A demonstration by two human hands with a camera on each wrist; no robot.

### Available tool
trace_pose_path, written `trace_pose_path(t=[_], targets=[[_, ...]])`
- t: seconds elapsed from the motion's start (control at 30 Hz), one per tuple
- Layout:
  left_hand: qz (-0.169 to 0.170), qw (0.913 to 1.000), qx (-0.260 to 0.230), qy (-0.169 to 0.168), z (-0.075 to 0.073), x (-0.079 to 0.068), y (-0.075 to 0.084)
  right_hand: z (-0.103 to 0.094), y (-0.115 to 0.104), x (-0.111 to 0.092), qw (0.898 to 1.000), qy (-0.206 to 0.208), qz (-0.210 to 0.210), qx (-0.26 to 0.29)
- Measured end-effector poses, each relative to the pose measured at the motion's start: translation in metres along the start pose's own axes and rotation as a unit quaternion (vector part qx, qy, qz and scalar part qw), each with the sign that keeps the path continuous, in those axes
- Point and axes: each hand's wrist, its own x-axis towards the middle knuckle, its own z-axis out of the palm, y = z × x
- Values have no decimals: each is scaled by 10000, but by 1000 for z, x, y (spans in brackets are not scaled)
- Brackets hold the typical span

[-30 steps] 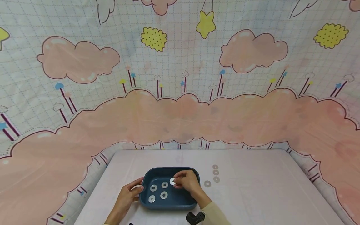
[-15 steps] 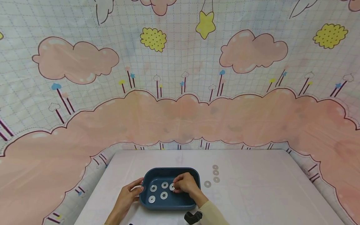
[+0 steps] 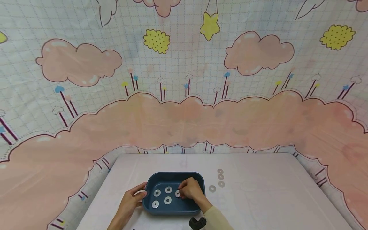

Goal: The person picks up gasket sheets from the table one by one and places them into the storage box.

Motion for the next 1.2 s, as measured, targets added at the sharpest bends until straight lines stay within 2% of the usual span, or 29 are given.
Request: trace_pose_path(t=[0.2,0.3,0.67,0.93,1.2], targets=[[-41,10000,-29,0,0,-1,-2,-5,-1,-5,9989,280,-187,-327],[-57,10000,-14,5,0,-1,-2,-8,-2,-7,9991,275,-212,-257],[28,10000,-33,26,1,-7,-2,-24,-15,-25,9968,274,-637,394],[-41,10000,-43,74,2,-6,-1,-42,-19,-38,9939,451,-597,805],[44,10000,-50,-4,0,-6,-1,-61,-10,-45,9890,642,-628,1173]])
